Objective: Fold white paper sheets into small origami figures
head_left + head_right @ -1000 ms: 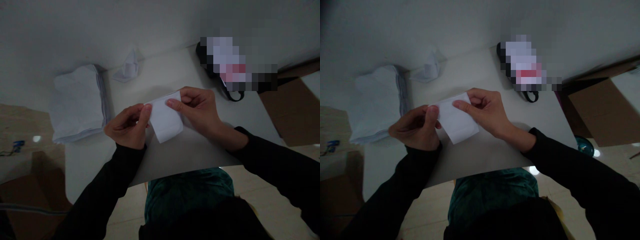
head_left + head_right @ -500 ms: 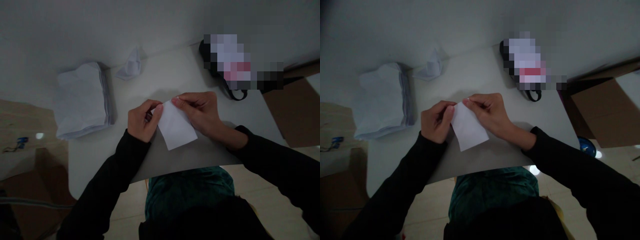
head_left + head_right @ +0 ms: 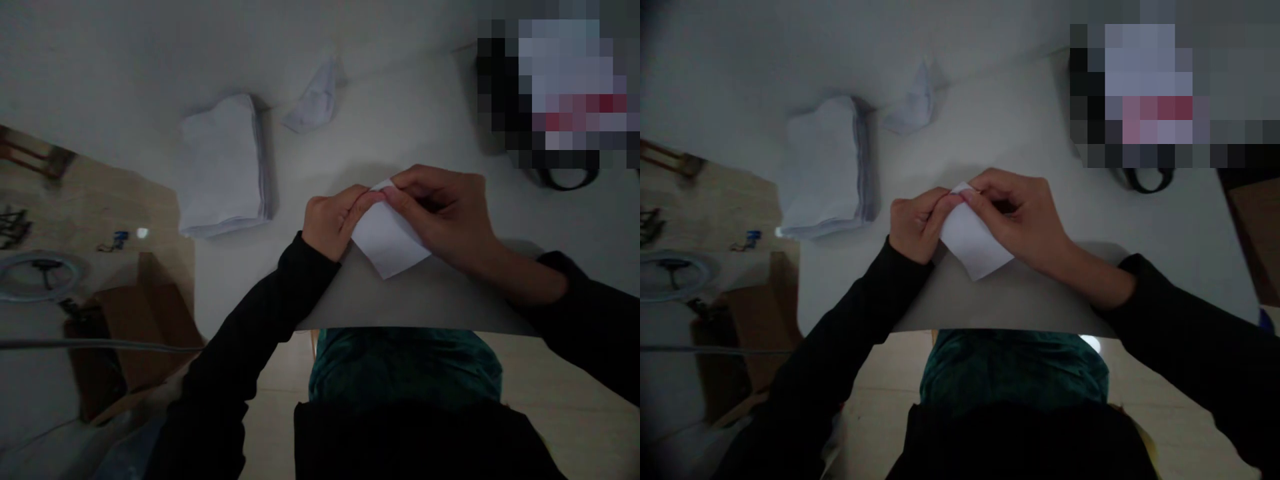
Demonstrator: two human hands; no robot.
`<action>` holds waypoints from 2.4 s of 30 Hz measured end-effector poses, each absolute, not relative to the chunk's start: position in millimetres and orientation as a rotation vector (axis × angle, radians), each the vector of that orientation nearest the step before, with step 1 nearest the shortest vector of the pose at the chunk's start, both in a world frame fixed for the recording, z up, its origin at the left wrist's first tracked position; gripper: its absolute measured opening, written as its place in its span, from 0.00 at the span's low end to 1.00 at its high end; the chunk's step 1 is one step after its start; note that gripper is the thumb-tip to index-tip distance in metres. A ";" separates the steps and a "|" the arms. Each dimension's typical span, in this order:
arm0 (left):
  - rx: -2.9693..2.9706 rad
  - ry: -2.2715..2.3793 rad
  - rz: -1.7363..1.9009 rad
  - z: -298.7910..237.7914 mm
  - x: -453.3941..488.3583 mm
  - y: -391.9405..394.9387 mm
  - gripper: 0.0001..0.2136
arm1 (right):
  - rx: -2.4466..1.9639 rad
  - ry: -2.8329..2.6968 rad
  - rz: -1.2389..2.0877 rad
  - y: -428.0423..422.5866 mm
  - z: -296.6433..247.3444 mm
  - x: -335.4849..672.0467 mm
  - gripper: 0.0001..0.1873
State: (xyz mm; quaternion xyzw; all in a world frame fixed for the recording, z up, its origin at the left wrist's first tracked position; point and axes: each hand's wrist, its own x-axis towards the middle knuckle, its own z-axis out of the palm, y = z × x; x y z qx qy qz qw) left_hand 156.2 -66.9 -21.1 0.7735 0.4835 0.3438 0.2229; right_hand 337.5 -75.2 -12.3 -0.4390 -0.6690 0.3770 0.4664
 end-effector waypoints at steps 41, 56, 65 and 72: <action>1.704 1.352 1.172 -30.3 143.9 -46.2 0.23 | -0.915 -1.553 1.403 -49.5 -22.0 356.1 0.09; 1.638 1.298 1.240 -30.2 147.1 -49.4 0.15 | -1.131 -1.596 0.915 -62.2 -13.0 346.2 0.17; 1.425 1.170 1.355 -17.2 156.4 -56.0 0.18 | -1.132 -1.338 1.052 -66.0 -15.0 341.0 0.17; 1.380 1.097 1.086 -24.6 178.1 -74.6 0.20 | -1.057 -1.449 1.089 -64.2 -23.1 338.7 0.16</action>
